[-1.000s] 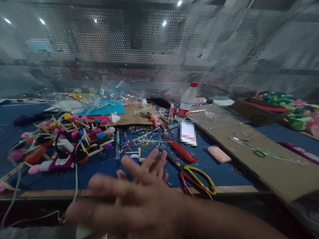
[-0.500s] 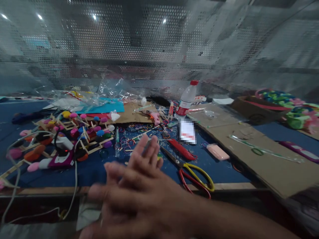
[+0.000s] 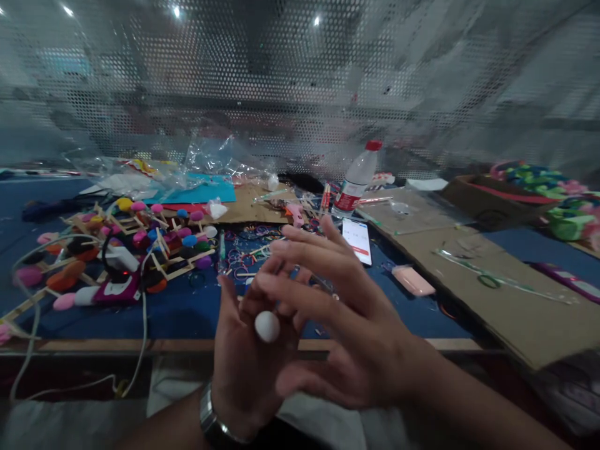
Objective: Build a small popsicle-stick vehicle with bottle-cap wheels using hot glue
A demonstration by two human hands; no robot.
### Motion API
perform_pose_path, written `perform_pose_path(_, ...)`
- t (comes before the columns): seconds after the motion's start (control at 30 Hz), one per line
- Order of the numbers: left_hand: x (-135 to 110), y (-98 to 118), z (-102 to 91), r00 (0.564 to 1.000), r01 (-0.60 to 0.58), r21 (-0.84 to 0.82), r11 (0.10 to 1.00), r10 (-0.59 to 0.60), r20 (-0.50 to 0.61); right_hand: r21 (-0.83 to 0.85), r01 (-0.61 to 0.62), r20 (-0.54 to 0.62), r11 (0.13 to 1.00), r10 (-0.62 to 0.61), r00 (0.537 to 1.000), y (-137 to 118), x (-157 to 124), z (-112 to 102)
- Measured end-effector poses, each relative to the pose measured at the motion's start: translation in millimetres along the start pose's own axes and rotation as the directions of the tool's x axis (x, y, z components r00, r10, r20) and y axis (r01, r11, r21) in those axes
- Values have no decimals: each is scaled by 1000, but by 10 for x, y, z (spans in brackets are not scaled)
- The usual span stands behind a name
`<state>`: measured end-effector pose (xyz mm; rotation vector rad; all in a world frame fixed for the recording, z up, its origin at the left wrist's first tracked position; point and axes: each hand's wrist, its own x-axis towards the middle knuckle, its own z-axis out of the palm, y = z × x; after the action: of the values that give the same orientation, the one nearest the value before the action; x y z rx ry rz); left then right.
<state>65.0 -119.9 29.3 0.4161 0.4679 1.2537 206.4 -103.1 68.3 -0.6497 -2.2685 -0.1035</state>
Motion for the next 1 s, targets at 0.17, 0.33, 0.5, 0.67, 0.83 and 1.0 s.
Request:
perform_pose_path(0.17, 3, 12, 40, 981, 103, -190, 976, -131, -145, -8, -24, 55, 1000, 25, 998, 36, -195, 50)
perform_pose_path(0.33, -20, 14, 18, 968, 189, -221, 957, -219, -122, 26, -35, 73, 999, 33, 997, 21, -226, 137)
perform_pose_path(0.5, -65, 95, -36, 989, 142, -120, 983, -135, 67, 98, -49, 53, 994, 44, 998, 16, -248, 122)
perform_pose_path(0.67, -129, 46, -104, 993, 8, -23, 1000, -5, 115, 117, -111, 14, 987, 110, 994, 14, -294, 108)
perform_pose_path(0.83, -188, 16, -240, 991, 6, 52, 999, -13, 135, 159, -133, -14, 978, 137, 990, 32, -305, 124)
perform_pose_path(1.0, -209, 92, -289, 991, 0, 121, 993, -16, 136, 233, -149, 2, 961, 152, 988, 23, -292, 138)
